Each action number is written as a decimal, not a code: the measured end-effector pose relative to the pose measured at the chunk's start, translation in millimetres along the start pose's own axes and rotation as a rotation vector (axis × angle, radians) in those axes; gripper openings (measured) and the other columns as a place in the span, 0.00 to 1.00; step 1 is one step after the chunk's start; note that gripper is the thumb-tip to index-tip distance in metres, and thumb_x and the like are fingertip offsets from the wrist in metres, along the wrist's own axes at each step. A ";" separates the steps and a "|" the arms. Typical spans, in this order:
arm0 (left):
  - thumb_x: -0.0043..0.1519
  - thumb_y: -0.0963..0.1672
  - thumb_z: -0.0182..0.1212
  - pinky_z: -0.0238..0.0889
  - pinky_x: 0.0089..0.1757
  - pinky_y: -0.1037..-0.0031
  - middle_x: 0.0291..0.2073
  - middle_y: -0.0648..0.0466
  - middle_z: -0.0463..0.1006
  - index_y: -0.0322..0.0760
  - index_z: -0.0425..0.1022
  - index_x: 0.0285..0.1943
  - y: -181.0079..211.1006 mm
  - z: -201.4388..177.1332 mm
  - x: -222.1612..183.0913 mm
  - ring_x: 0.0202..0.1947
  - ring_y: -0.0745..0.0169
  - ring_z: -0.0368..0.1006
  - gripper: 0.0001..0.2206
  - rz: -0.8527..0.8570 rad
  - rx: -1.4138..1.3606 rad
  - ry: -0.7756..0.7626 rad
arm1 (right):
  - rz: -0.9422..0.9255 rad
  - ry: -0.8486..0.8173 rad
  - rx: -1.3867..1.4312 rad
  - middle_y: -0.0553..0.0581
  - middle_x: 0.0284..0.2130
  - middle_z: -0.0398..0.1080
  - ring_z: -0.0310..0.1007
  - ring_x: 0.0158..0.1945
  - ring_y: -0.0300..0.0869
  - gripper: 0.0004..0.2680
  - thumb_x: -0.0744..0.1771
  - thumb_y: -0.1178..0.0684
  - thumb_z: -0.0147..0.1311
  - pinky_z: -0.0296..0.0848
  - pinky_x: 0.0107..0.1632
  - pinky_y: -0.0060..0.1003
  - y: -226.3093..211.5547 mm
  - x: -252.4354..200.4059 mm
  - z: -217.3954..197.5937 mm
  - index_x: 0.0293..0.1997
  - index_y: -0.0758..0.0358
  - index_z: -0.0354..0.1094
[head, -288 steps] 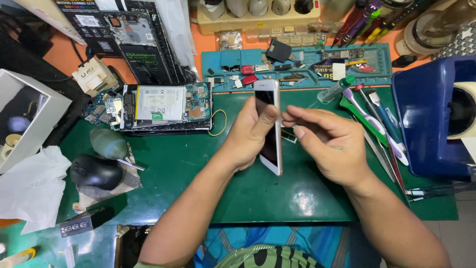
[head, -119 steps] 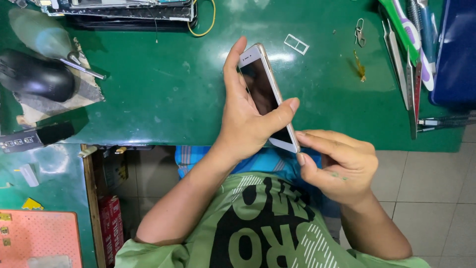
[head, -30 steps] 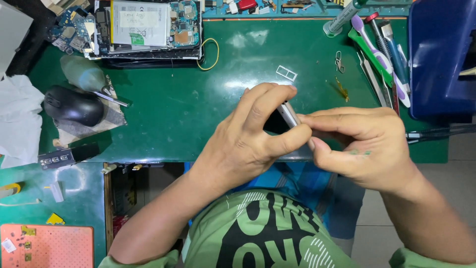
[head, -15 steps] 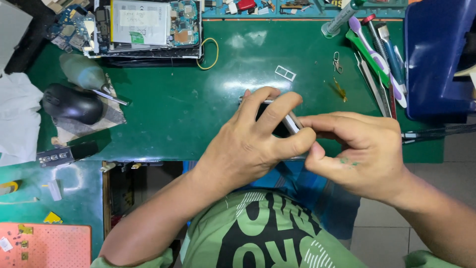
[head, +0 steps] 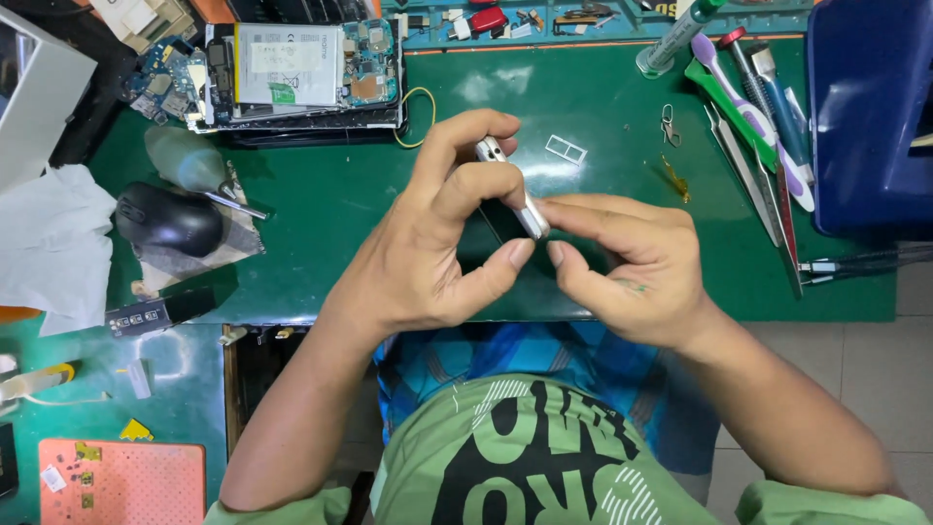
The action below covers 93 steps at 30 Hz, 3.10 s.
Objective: The person disassembles a white smartphone, separating the screen assembly from the main body. They then use tweezers and a small brush to clean a tiny component on the green workbench before using a UV light to cure adhesive on a small device.
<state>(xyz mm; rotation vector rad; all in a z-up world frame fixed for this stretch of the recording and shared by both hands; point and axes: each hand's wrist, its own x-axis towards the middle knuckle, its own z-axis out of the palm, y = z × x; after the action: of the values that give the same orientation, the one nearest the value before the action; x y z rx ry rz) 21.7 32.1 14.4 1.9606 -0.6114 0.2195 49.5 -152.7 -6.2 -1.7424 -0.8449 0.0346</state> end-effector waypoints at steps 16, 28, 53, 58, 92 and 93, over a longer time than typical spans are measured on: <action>0.57 0.44 0.58 0.60 0.38 0.71 0.47 0.40 0.58 0.38 0.55 0.44 -3.3 16.5 -4.8 0.37 0.54 0.62 0.14 0.036 0.117 0.069 | -0.178 0.204 -0.249 0.62 0.25 0.68 0.67 0.25 0.44 0.06 0.62 0.60 0.45 0.66 0.30 0.31 3.5 -12.3 24.2 0.34 0.75 0.65; 0.59 0.44 0.54 0.61 0.42 0.68 0.48 0.40 0.56 0.39 0.54 0.46 -0.2 13.4 -4.6 0.46 0.49 0.61 0.13 0.042 0.150 0.015 | -0.259 0.231 -0.309 0.61 0.23 0.68 0.69 0.26 0.46 0.07 0.62 0.57 0.48 0.72 0.44 0.45 22.0 -22.3 37.1 0.25 0.74 0.63; 0.57 0.46 0.44 0.53 0.39 0.74 0.38 0.49 0.59 0.37 0.53 0.37 -23.4 7.2 32.1 0.41 0.57 0.58 0.09 -0.296 0.147 0.280 | 0.406 0.301 0.012 0.56 0.24 0.67 0.64 0.25 0.32 0.07 0.60 0.64 0.47 0.68 0.30 0.21 29.8 -17.7 23.1 0.38 0.72 0.66; 0.57 0.49 0.40 0.65 0.28 0.79 0.51 0.45 0.57 0.39 0.50 0.39 -41.8 -3.4 4.9 0.33 0.53 0.75 0.11 -0.401 -0.173 0.300 | 0.540 0.317 0.056 0.56 0.22 0.66 0.67 0.23 0.35 0.10 0.58 0.66 0.46 0.68 0.28 0.21 32.4 -19.3 9.2 0.40 0.73 0.66; 0.45 0.40 0.63 0.58 0.49 0.75 0.52 0.37 0.64 0.35 0.66 0.36 -24.6 -38.9 -94.7 0.52 0.50 0.65 0.12 -0.293 0.139 -0.024 | 0.138 -0.522 -0.700 0.60 0.38 0.60 0.58 0.41 0.47 0.29 0.53 0.41 0.54 0.55 0.43 0.41 43.5 -44.8 -76.6 0.57 0.61 0.55; 0.45 0.40 0.63 0.57 0.49 0.75 0.52 0.36 0.64 0.35 0.66 0.36 -26.1 -38.4 -93.7 0.52 0.50 0.64 0.13 -0.284 0.164 -0.018 | 0.155 -0.539 -0.638 0.58 0.38 0.61 0.58 0.43 0.46 0.28 0.53 0.42 0.53 0.53 0.45 0.41 42.0 -44.3 -78.8 0.56 0.61 0.55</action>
<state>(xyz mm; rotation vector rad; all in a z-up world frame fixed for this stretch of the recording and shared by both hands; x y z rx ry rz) -40.8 105.0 -27.1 2.1825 -0.3280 0.0766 72.1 -246.5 -30.9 -2.4535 -1.1920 0.3892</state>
